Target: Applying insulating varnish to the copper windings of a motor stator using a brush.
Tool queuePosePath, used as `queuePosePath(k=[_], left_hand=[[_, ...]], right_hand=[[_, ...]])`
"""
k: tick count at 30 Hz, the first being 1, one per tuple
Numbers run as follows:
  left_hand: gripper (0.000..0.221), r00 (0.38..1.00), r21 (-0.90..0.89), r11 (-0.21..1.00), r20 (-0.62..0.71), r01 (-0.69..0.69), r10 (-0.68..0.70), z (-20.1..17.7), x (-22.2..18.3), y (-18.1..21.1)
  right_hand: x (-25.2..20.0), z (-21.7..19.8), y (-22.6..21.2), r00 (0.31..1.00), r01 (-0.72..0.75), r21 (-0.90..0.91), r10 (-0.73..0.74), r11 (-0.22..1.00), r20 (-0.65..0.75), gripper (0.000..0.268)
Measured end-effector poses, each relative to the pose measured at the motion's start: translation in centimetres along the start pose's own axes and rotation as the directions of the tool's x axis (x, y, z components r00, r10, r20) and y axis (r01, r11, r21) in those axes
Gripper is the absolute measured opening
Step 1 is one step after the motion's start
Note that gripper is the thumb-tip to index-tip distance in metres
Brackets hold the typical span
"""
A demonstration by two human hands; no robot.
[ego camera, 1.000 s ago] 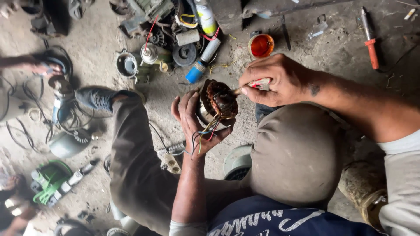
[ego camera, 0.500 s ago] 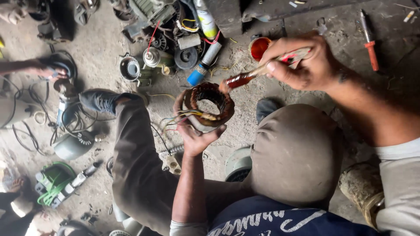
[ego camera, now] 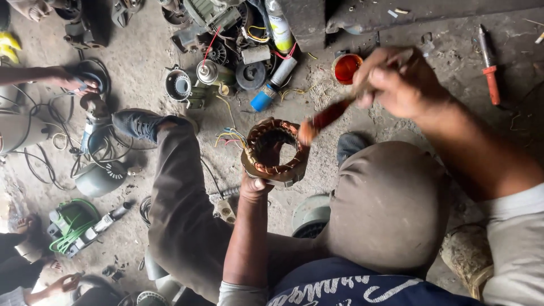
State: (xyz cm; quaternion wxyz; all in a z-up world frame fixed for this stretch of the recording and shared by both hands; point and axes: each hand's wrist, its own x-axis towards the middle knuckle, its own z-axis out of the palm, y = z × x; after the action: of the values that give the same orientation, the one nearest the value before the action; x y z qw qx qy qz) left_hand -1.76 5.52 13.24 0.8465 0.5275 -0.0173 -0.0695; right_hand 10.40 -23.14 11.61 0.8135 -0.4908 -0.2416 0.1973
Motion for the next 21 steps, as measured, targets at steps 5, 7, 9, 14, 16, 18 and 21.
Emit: queuePosePath(k=[5,7,9,14,16,18,21], left_hand=[[0.098,0.995,-0.115,0.991,0.080,0.068,-0.059,0.2,0.3,0.4],[0.096,0.989,-0.182,0.978,0.132,0.097,-0.073,0.4,0.4,0.7],[0.095,0.984,-0.216,0.970,0.155,0.115,-0.082,0.5,0.8,0.8],[0.092,0.969,-0.320,0.932,0.228,0.168,-0.096,1.0,0.7,1.1],[0.090,0.952,-0.382,0.898,0.286,0.220,-0.111,1.1,1.0,1.1],[0.092,0.964,-0.434,0.872,0.227,0.226,-0.138,-1.7,-0.8,-2.4],[0.096,0.980,-0.443,0.876,0.133,0.193,-0.149,-2.8,-1.6,-3.7]], right_hand=[[0.1,-1.0,0.3,0.999,0.029,-0.214,-0.020,0.976,0.042,0.011],[0.5,-1.1,0.1,0.997,0.080,-0.023,-0.080,0.997,0.023,0.012],[0.8,-1.2,0.5,0.997,0.064,-0.130,-0.057,0.989,0.057,0.012],[1.4,-0.5,-1.0,0.999,-0.010,-0.363,-0.003,0.932,-0.036,0.011],[2.4,1.2,-2.0,0.977,0.148,-0.475,-0.053,0.867,0.208,0.015],[2.7,1.1,-3.2,0.969,0.177,-0.535,-0.051,0.826,0.241,0.015],[3.0,1.7,-3.8,0.938,0.274,-0.577,-0.082,0.770,0.336,0.014]])
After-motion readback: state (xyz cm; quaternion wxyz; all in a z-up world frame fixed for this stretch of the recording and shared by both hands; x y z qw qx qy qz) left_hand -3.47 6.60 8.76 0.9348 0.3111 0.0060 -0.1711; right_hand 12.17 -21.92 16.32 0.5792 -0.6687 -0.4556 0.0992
